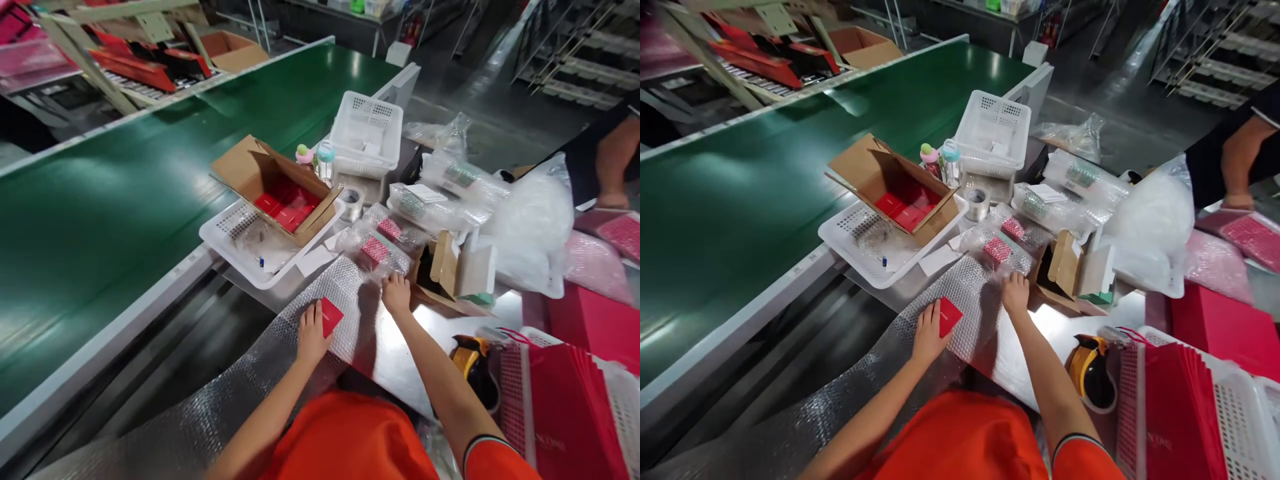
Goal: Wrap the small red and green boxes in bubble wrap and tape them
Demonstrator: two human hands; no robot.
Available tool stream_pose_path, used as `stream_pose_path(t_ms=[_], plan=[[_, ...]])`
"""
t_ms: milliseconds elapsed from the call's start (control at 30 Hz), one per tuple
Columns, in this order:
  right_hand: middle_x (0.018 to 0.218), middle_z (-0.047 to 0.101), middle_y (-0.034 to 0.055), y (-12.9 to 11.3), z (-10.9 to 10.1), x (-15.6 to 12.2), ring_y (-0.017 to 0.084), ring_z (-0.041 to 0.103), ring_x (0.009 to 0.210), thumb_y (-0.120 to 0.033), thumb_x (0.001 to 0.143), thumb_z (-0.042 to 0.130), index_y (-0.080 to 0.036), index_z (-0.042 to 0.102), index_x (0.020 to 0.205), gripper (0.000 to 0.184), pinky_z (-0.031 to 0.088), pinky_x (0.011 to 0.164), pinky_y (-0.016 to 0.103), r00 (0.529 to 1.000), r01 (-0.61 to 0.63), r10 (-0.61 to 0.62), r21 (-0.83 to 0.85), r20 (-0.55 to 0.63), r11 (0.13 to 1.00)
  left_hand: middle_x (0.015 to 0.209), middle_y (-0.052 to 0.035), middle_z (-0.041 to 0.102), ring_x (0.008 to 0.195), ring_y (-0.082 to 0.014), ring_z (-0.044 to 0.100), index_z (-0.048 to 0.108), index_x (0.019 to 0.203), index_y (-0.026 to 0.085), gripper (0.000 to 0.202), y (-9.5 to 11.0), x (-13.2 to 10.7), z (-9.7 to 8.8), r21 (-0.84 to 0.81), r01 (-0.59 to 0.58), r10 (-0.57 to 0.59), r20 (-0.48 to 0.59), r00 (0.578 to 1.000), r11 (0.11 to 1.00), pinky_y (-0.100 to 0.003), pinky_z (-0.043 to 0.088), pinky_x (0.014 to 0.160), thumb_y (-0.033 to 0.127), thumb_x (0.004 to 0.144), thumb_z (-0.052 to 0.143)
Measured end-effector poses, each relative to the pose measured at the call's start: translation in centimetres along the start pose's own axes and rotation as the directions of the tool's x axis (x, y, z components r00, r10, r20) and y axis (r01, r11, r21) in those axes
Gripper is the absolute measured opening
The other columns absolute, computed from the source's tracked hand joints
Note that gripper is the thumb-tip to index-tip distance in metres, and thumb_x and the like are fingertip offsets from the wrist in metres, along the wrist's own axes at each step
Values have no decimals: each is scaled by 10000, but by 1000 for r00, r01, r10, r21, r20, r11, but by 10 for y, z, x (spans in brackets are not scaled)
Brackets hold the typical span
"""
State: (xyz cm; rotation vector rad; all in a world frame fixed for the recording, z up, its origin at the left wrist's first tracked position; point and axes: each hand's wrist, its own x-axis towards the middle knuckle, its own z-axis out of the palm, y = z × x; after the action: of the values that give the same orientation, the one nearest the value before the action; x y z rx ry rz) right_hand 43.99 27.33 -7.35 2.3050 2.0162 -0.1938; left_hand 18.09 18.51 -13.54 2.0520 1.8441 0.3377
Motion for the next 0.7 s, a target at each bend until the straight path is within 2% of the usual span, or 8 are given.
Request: stream_pose_path(t_ms=[100, 200, 267, 400, 467, 533, 633, 700], plan=[[1056, 692, 170, 14, -17, -2, 272, 630, 991, -103, 948, 453, -175, 723, 1033, 292, 442, 794, 346, 997, 60, -59, -25, 55, 998, 1471, -220, 491, 1269, -354, 504, 269, 1559, 70, 837, 1, 0, 1, 2, -9, 9, -10, 1000, 1000, -489, 424, 1117, 272, 853, 669], [1049, 703, 182, 28, -29, -4, 265, 653, 986, -118, 974, 431, -150, 711, 1045, 291, 442, 761, 318, 994, 46, -41, -42, 101, 998, 1459, -221, 495, 1263, -350, 506, 242, 1573, 88, 851, 4, -1, 2, 10, -11, 11, -26, 1000, 1000, -490, 431, 1107, 259, 852, 660], [1051, 710, 192, 30, -30, -7, 271, 667, 996, -114, 977, 429, -137, 705, 1026, 281, 453, 760, 320, 991, 31, -26, -38, 135, 999, 1446, -226, 502, 1252, -348, 515, 221, 1584, 103, 861, 4, -1, 2, 15, -11, 12, -38, 999, 1000, -499, 436, 1097, 258, 855, 651], [1082, 725, 170, 16, -15, -19, 244, 709, 915, -81, 962, 431, -152, 666, 1138, 301, 474, 721, 309, 982, -51, 48, 10, 181, 999, 1422, -222, 520, 1227, -349, 530, 225, 1579, 108, 852, 2, -2, 2, 23, -14, 14, -27, 1000, 1000, -499, 450, 1079, 275, 861, 652], [1027, 744, 150, 7, -8, -25, 236, 722, 857, -82, 937, 466, -137, 638, 1214, 330, 471, 682, 295, 970, -115, 104, 36, 218, 993, 1430, -231, 510, 1226, -354, 527, 245, 1565, 85, 840, 1, -1, 1, 31, -21, 21, -13, 1000, 999, -493, 450, 1080, 289, 862, 657], [952, 757, 134, 1, -8, -28, 234, 727, 841, -125, 930, 503, -121, 666, 1179, 298, 466, 662, 281, 956, -160, 138, 67, 259, 985, 1440, -239, 500, 1234, -358, 519, 257, 1557, 69, 832, 0, -1, 0, 38, -30, 30, -3, 1000, 999, -491, 443, 1089, 300, 865, 656], [949, 767, 126, -7, -22, -24, 228, 724, 883, -282, 997, 477, -155, 734, 1018, 288, 456, 664, 270, 949, -172, 132, 122, 287, 977, 1436, -233, 505, 1237, -353, 519, 239, 1572, 90, 832, 0, -1, 0, 44, -31, 32, -11, 999, 999, -495, 438, 1092, 304, 876, 641], [964, 771, 101, -13, -39, -19, 226, 715, 901, -389, 1018, 476, -191, 739, 988, 331, 433, 661, 268, 965, -116, 72, 165, 253, 979, 1425, -230, 513, 1225, -351, 526, 222, 1583, 103, 844, 0, -2, 2, 45, -29, 30, -23, 999, 999, -501, 445, 1079, 296, 874, 638]])
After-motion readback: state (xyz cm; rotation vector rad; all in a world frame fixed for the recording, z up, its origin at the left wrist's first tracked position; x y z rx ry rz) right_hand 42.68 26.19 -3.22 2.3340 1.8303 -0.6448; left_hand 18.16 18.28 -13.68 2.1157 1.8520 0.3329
